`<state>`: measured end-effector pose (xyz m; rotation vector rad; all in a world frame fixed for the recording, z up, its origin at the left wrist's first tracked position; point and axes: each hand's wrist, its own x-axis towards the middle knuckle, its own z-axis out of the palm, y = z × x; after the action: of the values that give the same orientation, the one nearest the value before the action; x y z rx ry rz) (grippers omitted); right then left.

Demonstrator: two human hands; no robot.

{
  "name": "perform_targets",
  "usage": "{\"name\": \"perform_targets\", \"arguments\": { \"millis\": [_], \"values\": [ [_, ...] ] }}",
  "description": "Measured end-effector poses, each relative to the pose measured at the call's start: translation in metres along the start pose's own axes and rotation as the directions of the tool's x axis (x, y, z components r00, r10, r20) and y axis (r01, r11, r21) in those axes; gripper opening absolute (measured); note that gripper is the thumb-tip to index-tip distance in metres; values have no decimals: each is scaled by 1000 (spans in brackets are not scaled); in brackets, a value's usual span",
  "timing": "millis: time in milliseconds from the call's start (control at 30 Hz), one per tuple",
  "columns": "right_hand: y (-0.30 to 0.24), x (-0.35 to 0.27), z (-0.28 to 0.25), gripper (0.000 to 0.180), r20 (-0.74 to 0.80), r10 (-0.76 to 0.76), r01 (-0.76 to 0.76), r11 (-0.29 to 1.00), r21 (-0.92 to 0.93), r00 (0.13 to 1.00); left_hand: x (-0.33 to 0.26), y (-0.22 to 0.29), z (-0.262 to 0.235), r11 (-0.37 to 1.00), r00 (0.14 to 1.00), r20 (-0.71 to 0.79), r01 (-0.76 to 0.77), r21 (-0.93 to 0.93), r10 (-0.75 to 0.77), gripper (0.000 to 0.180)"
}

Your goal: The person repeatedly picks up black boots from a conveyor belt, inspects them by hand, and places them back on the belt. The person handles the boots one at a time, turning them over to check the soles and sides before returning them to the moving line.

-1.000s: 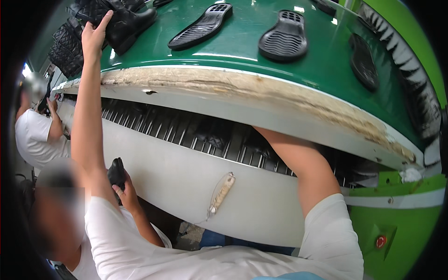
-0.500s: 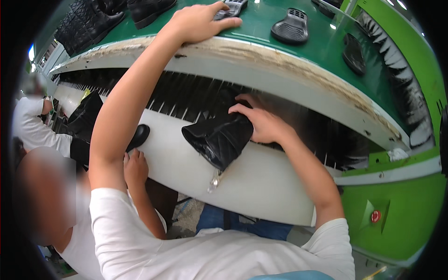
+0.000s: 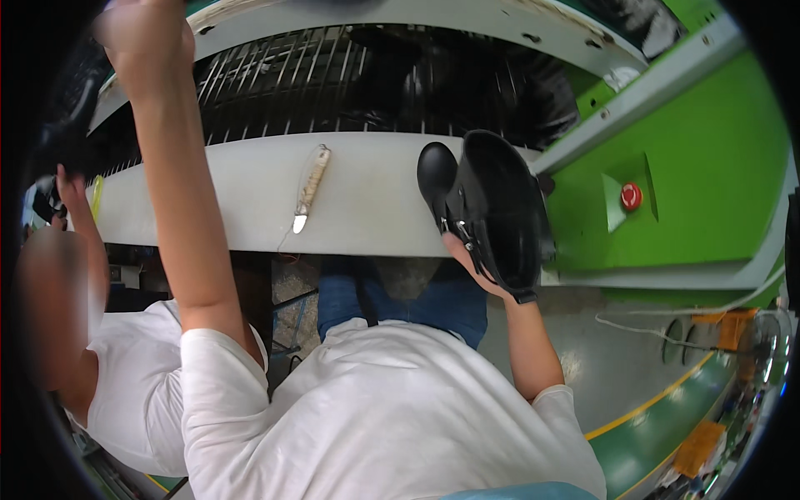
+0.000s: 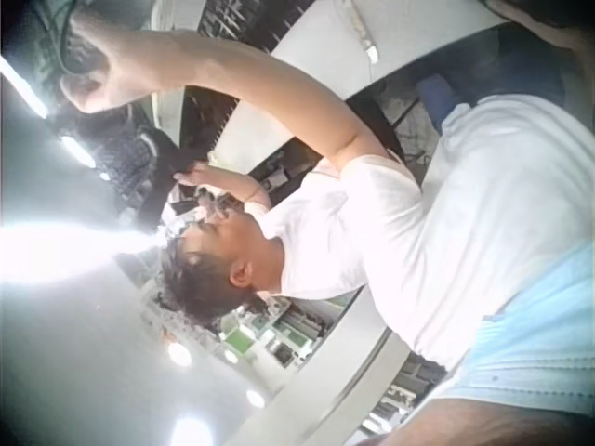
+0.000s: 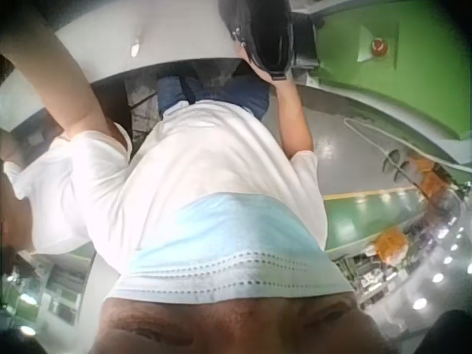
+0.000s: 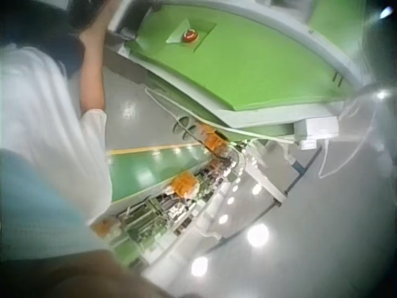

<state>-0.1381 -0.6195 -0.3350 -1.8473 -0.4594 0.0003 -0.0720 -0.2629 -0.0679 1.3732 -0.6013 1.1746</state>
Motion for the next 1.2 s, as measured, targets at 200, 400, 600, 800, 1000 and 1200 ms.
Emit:
{"name": "perform_targets", "arguments": {
  "millis": [200,400,600,800,1000,1200],
  "values": [
    [-26,-7,-7,51,-33,66,-70,990,-125,997,-148,-65,12,774,776,123,575,264,-619,34],
    [-41,0,-68,78,105,-119,73,927,369,987,-211,-99,33,761,698,323,514,395,-639,39],
    [-77,36,-75,45,-12,74,-60,882,468,997,-91,-5,128,993,422,904,-51,105,-74,40],
    [-91,35,-56,37,-77,73,-24,862,507,994,-92,-2,133,993,362,926,3,116,-109,23],
    [-94,36,-56,27,-43,70,-32,812,583,997,-103,1,125,990,520,844,29,141,-135,24],
    [-98,36,-59,24,-20,122,-84,779,621,992,-105,-6,120,995,493,865,73,66,-94,22]
  ]
}}
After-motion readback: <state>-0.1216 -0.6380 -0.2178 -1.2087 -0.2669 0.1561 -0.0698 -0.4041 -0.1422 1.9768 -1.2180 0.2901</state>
